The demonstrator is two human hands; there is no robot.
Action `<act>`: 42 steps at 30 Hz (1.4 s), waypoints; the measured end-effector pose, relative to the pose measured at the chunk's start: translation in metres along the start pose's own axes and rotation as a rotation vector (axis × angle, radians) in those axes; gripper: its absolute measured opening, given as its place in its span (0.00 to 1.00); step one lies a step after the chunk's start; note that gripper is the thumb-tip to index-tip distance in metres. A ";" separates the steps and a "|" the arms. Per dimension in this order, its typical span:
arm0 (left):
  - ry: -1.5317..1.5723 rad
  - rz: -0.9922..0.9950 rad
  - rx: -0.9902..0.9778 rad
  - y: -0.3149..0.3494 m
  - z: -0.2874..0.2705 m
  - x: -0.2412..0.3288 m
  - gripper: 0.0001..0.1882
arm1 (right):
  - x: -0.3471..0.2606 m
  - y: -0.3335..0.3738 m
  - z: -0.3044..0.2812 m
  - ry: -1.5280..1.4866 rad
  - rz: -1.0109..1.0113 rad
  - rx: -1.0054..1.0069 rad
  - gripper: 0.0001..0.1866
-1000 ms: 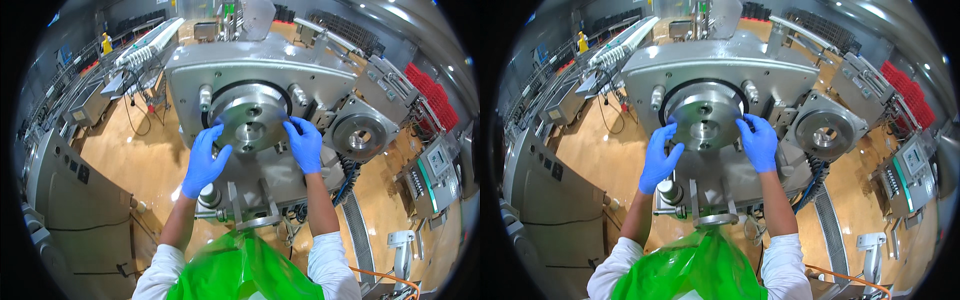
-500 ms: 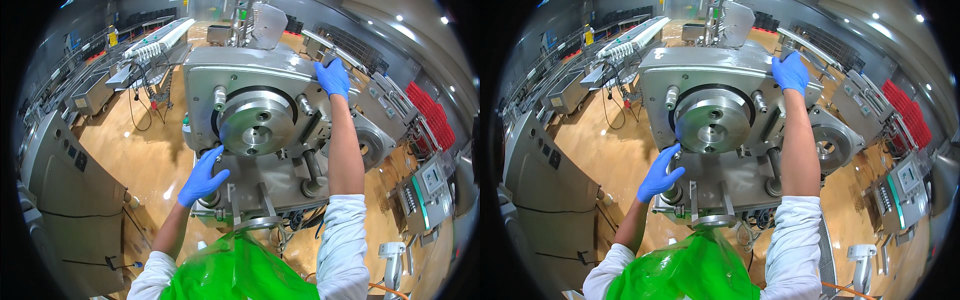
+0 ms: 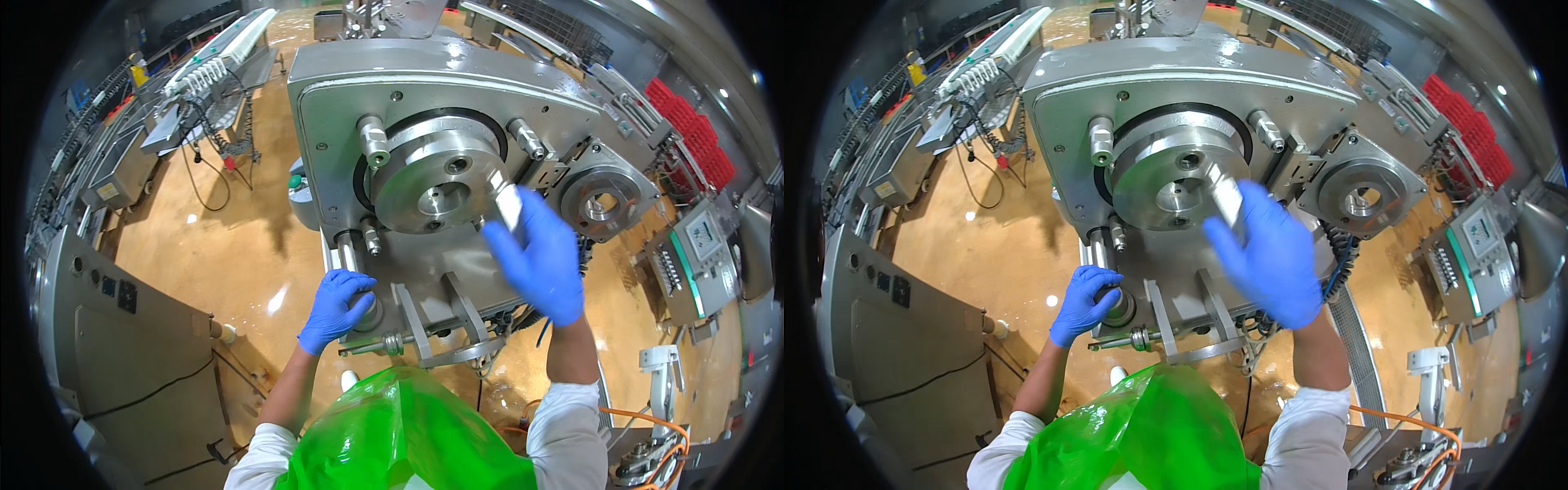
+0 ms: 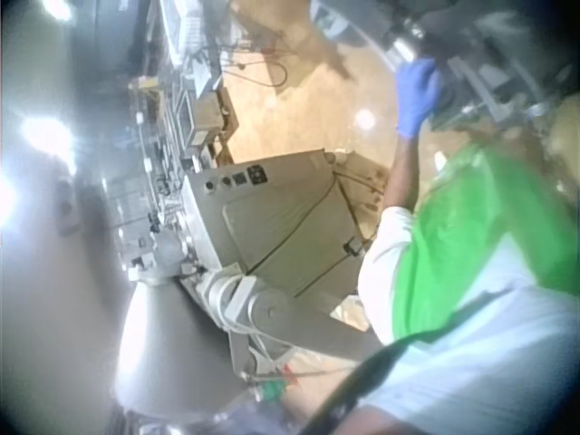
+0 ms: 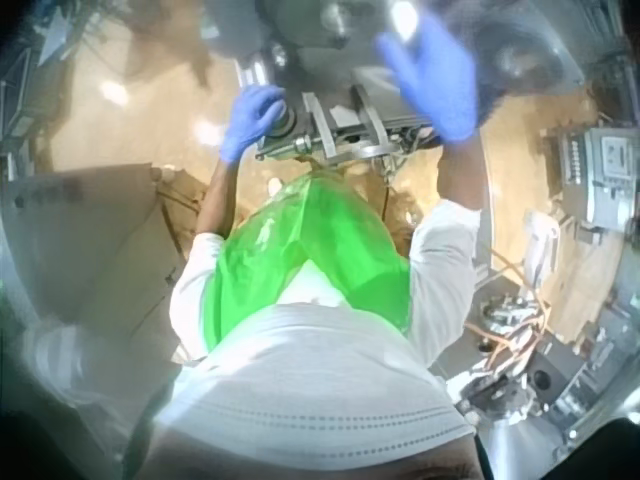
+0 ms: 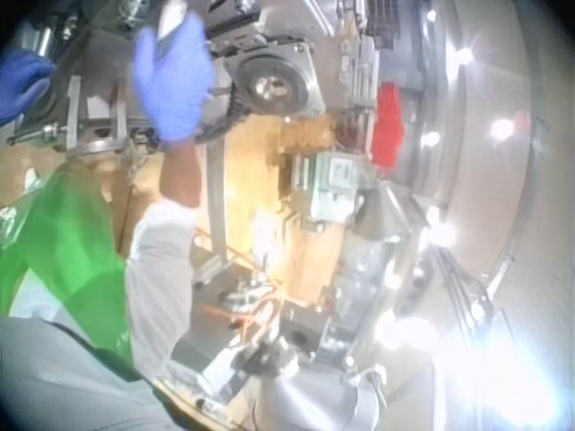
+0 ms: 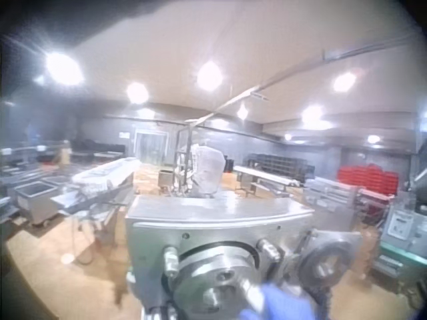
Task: The person moves a metal bin, then assembles a machine by inserting and tightening bolts and attaching a metal cover. The person handles bolts, a metal cover, and the machine components directly with gloved hands.
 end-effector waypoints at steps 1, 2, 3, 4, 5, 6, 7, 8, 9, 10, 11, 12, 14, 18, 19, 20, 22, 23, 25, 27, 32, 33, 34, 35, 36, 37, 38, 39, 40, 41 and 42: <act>-0.032 0.044 0.018 -0.002 0.001 -0.001 0.13 | -0.001 0.010 0.018 0.105 -0.018 -0.077 0.22; -0.064 0.092 0.032 -0.004 0.005 0.001 0.13 | 0.002 0.011 0.034 0.139 -0.005 -0.108 0.22; -0.096 0.139 0.048 -0.004 0.008 0.003 0.13 | 0.006 0.013 0.051 0.172 0.007 -0.140 0.21; -0.051 0.124 0.017 -0.004 0.015 -0.004 0.13 | 0.012 0.017 0.069 0.204 0.029 -0.169 0.21; -0.052 0.139 0.014 -0.005 0.016 -0.005 0.13 | 0.020 0.016 0.080 0.249 0.062 -0.149 0.21; -0.051 0.154 0.011 -0.005 0.015 -0.005 0.13 | 0.030 0.008 0.092 0.295 0.095 -0.129 0.21; -0.049 0.163 0.009 -0.004 0.015 -0.005 0.14 | 0.037 0.005 0.101 0.340 0.125 -0.117 0.21; -0.046 0.179 0.018 -0.004 0.013 -0.005 0.13 | 0.034 0.002 0.102 0.368 0.098 -0.043 0.21; -0.043 0.195 0.028 -0.002 0.011 -0.004 0.13 | 0.030 0.001 0.102 0.397 0.068 0.030 0.21; -0.045 0.201 0.040 0.000 0.009 -0.006 0.13 | 0.024 -0.002 0.101 0.419 0.031 0.097 0.21; -0.028 0.199 0.035 -0.001 0.010 -0.009 0.13 | 0.022 -0.006 0.104 0.462 0.024 0.078 0.21; -0.013 0.197 0.030 -0.003 0.011 -0.010 0.14 | 0.020 -0.011 0.106 0.503 0.015 0.058 0.21; 0.019 0.198 0.009 -0.003 0.011 -0.011 0.14 | 0.013 -0.017 0.110 0.572 -0.008 0.042 0.20; 0.065 0.206 -0.022 -0.002 0.010 -0.015 0.15 | 0.001 -0.027 0.116 0.750 -0.011 0.014 0.20; 0.074 0.212 -0.035 -0.001 0.011 -0.015 0.15 | 0.001 -0.027 0.117 0.811 0.017 -0.003 0.21; 0.065 0.220 -0.038 -0.001 0.012 -0.016 0.15 | -0.002 -0.027 0.117 0.863 -0.005 0.015 0.18; 0.045 0.230 -0.048 0.002 0.013 -0.017 0.14 | -0.008 -0.026 0.122 0.959 -0.051 0.046 0.12; 0.053 0.230 -0.040 0.003 0.013 -0.018 0.14 | -0.007 -0.026 0.126 0.958 -0.037 0.043 0.12; 0.064 0.235 -0.027 0.001 0.013 -0.020 0.14 | -0.007 -0.030 0.132 0.955 -0.005 0.044 0.12; 0.091 0.216 -0.053 0.002 0.014 -0.018 0.14 | -0.011 -0.029 0.129 0.869 -0.005 0.046 0.13; 0.117 0.214 -0.042 0.001 0.013 -0.018 0.13 | 0.043 -0.025 0.116 0.182 0.224 0.044 0.16; 0.124 0.219 -0.021 0.001 0.013 -0.017 0.13 | 0.071 -0.017 0.125 -0.165 0.486 0.002 0.16; 0.119 0.225 -0.002 0.000 0.012 -0.018 0.12 | 0.089 -0.004 0.142 -0.532 0.735 -0.036 0.17; 0.117 0.219 0.000 0.000 0.012 -0.019 0.12 | 0.090 0.002 0.149 -0.664 0.819 -0.046 0.15; 0.115 0.213 0.001 0.001 0.013 -0.019 0.12 | 0.088 0.008 0.158 -0.798 0.902 -0.056 0.13; 0.112 0.206 0.005 0.001 0.012 -0.020 0.12 | 0.085 0.013 0.167 -0.934 0.979 -0.069 0.12; 0.105 0.207 0.003 0.001 0.012 -0.020 0.12 | 0.083 0.014 0.168 -0.942 1.007 -0.082 0.14; 0.099 0.207 0.002 0.001 0.012 -0.019 0.12 | 0.082 0.013 0.165 -0.933 1.009 -0.061 0.13; 0.089 0.203 0.004 0.000 0.011 -0.021 0.12 | 0.081 0.011 0.164 -0.924 1.008 -0.046 0.13; 0.094 0.211 0.003 0.001 0.012 -0.021 0.12 | 0.080 0.008 0.163 -0.916 1.006 -0.032 0.14; 0.097 0.218 0.003 0.002 0.012 -0.021 0.12 | 0.079 0.005 0.156 -0.812 0.955 0.004 0.15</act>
Point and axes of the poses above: each hand's wrist, its own y-axis away from the middle knuckle, its own z-axis out of the palm, x = y × z, the point moved 10 cm from there along -y, towards the middle knuckle, and after that the axes turned 2 degrees about -y, right-handed, at the moved point
